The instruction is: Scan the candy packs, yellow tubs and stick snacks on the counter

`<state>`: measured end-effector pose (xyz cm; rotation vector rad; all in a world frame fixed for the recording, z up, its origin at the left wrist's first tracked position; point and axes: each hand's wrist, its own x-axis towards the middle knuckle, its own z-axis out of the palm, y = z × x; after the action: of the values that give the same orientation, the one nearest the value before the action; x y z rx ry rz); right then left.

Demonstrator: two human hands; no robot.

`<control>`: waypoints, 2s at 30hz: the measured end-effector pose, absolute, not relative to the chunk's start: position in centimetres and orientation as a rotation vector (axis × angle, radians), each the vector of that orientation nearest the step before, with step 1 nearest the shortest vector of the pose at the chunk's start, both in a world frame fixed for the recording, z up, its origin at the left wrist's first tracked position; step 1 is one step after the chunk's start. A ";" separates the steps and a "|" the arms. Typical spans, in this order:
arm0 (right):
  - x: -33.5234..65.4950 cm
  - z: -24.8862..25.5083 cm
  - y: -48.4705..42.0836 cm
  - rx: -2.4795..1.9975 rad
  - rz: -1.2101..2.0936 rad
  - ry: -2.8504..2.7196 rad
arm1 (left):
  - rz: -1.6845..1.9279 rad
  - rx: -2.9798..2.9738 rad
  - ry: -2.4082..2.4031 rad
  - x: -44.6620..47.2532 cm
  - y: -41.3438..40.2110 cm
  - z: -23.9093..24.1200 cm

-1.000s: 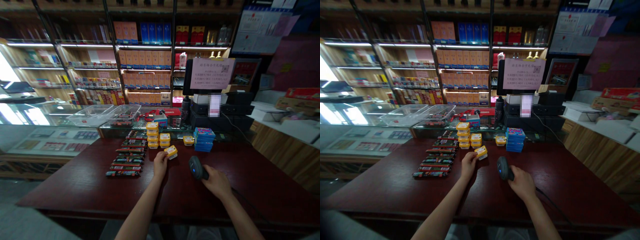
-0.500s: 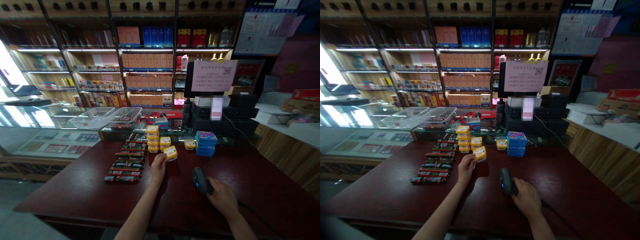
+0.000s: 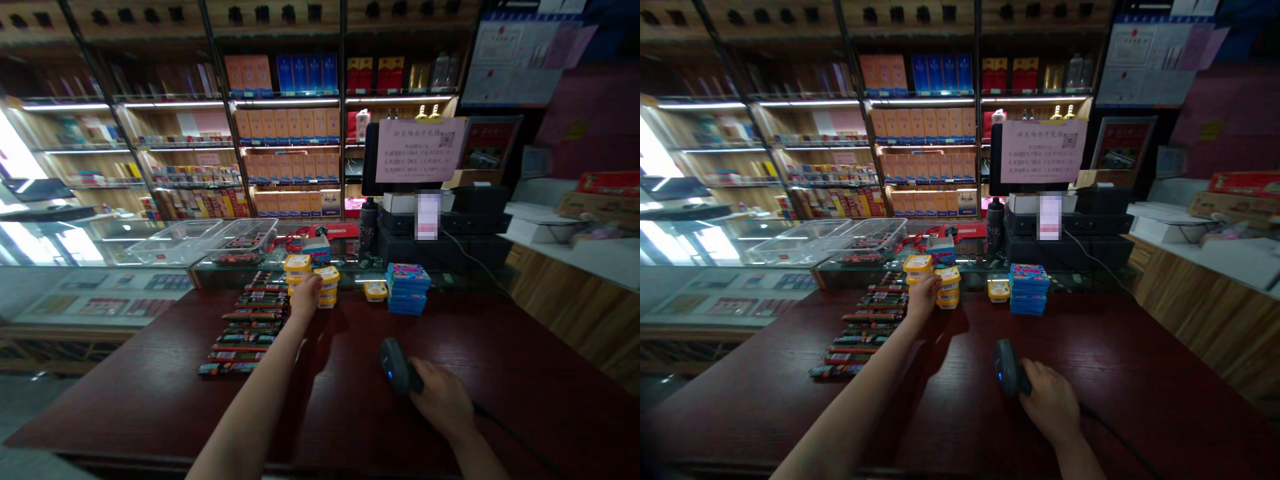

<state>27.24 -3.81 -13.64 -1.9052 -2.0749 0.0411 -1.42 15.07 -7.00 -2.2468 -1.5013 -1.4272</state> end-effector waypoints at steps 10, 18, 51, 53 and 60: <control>27.3 -13.8 -3.7 -1.926 0.038 -2.068 | -0.979 -2.171 -1.601 -2.0 14.5 -6.2; 27.2 -13.5 -3.6 -1.983 0.008 -2.068 | -1.044 -2.294 -1.334 1.3 12.0 -7.1; 27.4 -12.8 -3.6 -1.952 -0.020 -2.028 | -0.392 -2.589 -1.433 7.4 12.4 -12.0; 27.5 -13.0 -3.6 -1.953 -0.030 -2.036 | -0.487 -2.573 -1.497 6.2 10.9 -12.1; 27.6 -13.4 -3.8 -1.925 -0.020 -2.080 | -0.977 -2.383 -1.854 2.2 7.1 -13.0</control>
<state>27.63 -3.77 -13.45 -1.9250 -2.0804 -0.0203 2.15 7.06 -13.04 -2.3832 -1.8540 -0.9771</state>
